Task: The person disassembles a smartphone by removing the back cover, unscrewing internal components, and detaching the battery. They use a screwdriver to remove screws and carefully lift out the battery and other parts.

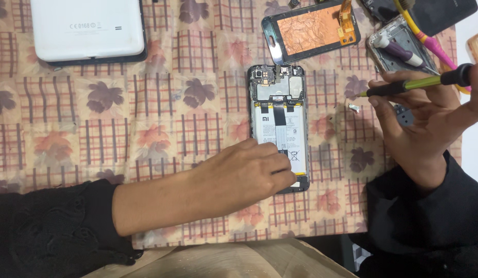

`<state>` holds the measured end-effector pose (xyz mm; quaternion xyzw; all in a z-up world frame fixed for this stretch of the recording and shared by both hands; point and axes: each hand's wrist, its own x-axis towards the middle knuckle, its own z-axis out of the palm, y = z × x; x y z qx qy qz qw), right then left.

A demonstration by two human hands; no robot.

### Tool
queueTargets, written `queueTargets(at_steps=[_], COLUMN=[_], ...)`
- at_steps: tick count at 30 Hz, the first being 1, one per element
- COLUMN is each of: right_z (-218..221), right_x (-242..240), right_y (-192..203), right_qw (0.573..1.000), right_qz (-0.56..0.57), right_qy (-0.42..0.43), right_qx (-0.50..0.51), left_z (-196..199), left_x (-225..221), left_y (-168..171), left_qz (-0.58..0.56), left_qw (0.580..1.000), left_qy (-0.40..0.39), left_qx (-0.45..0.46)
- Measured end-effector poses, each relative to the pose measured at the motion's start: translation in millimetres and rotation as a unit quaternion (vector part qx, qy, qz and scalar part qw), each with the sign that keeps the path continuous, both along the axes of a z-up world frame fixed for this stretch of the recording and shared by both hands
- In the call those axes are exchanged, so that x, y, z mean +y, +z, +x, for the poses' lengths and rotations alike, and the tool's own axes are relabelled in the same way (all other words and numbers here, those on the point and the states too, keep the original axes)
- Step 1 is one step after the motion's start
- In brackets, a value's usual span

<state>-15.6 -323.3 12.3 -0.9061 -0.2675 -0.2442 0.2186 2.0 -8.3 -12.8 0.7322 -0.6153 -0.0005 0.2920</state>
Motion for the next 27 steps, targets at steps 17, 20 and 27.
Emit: queueTargets(at_steps=[17,20,27], right_z=[-8.5,-12.5,-31.7], right_x=[-19.2,-24.4,-7.1], right_y=[-22.0,-33.3,-49.1], right_qw=[0.997,0.979,0.927], right_qz=[0.072,0.189,0.285], right_qy=[0.009,0.068,0.242], right_qx=[0.000,0.029,0.011], left_z=[-5.6,-9.3,-15.5], left_x=[-8.6,-5.9,-3.9], left_y=[-1.0,-1.0,2.9], left_qz=[-0.029,-0.073,-0.100], left_qw=[0.999,0.991,0.958], left_qy=[0.029,0.038,0.068], left_qx=[-0.017,0.103,0.261])
